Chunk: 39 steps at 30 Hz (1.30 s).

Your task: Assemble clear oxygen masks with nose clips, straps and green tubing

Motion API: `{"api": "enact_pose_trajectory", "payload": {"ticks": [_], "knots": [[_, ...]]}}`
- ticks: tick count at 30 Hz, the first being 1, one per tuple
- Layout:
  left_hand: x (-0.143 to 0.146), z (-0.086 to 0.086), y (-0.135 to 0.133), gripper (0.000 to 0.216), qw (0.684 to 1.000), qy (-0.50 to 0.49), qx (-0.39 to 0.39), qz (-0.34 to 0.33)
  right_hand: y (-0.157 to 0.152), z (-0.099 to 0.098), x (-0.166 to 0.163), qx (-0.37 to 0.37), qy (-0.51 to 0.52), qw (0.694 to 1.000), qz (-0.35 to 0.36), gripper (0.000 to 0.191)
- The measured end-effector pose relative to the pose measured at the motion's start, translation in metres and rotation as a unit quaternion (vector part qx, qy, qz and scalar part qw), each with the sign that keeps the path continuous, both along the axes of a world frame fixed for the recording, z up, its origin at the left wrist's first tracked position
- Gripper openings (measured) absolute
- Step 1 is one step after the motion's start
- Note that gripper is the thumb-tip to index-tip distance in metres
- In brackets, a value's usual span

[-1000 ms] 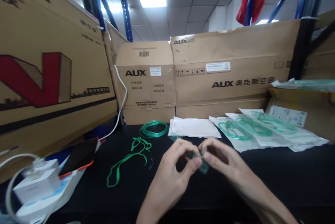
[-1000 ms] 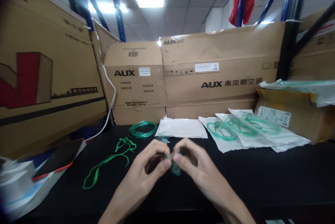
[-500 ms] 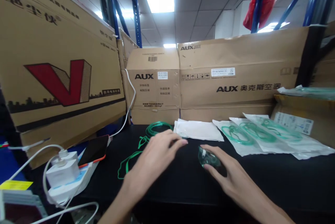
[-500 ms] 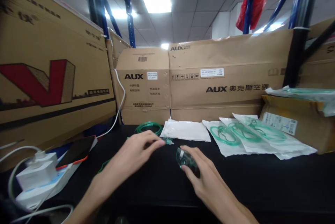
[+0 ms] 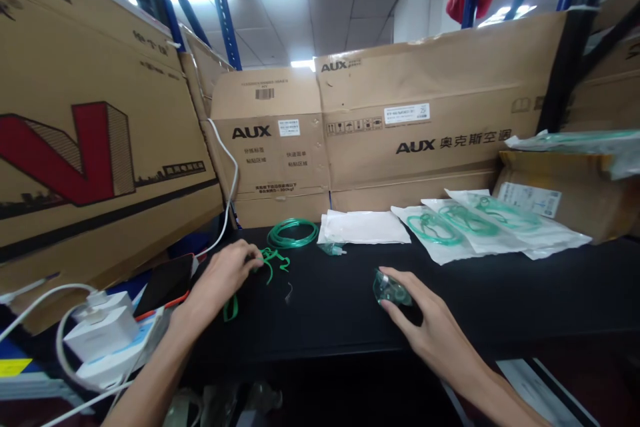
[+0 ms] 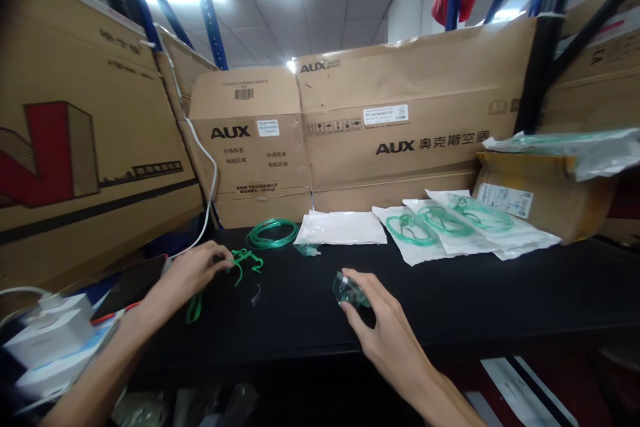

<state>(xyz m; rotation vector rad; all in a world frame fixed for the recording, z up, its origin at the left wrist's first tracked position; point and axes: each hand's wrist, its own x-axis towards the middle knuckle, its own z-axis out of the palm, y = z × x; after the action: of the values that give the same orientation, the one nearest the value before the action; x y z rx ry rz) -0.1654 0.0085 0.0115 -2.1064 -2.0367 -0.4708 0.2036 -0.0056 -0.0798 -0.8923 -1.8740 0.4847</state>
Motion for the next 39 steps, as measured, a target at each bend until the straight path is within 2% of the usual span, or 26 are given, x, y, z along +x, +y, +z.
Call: {"api": "enact_pose_trajectory", "payload": {"ticks": [4,7,10,14,18,21,25,29,34,39], "knots": [[0.018,0.039,-0.009,0.022,0.997,-0.018,0.076,-0.012,-0.001,0.002,0.003,-0.014,0.009,1.0,-0.006,0.036],[0.048,0.051,-0.017,0.023,0.993,-0.037,0.08,-0.078,0.0,0.004,0.004,-0.02,0.017,1.0,-0.013,0.036],[0.086,0.04,-0.024,0.019,0.984,-0.048,0.031,-0.166,0.002,0.005,0.005,-0.022,0.024,0.999,-0.029,0.037],[0.124,0.008,-0.023,0.014,0.971,-0.057,-0.036,-0.231,0.004,0.005,0.004,-0.014,0.023,0.998,-0.056,0.037],[0.134,-0.022,-0.003,0.012,0.965,-0.06,-0.077,-0.243,0.004,0.004,0.004,-0.004,0.009,0.998,-0.065,0.036],[0.129,-0.034,0.009,0.012,0.967,-0.069,-0.078,-0.233,0.005,0.002,0.003,0.0,0.006,0.998,-0.067,0.037],[0.123,-0.033,0.006,0.027,0.965,-0.086,-0.071,-0.239,0.006,-0.001,0.002,-0.003,-0.002,0.997,-0.071,0.039],[0.129,-0.026,-0.002,0.032,0.949,-0.095,-0.082,-0.289,0.006,-0.004,0.001,-0.014,-0.014,0.997,-0.069,0.042],[0.14,-0.025,0.009,0.017,0.924,-0.103,-0.128,-0.346,0.007,0.0,0.001,-0.03,-0.004,0.997,-0.066,0.043],[0.148,-0.034,0.017,0.016,0.926,-0.135,-0.113,-0.334,0.012,0.005,0.005,-0.054,0.02,0.997,-0.06,0.043]]}}
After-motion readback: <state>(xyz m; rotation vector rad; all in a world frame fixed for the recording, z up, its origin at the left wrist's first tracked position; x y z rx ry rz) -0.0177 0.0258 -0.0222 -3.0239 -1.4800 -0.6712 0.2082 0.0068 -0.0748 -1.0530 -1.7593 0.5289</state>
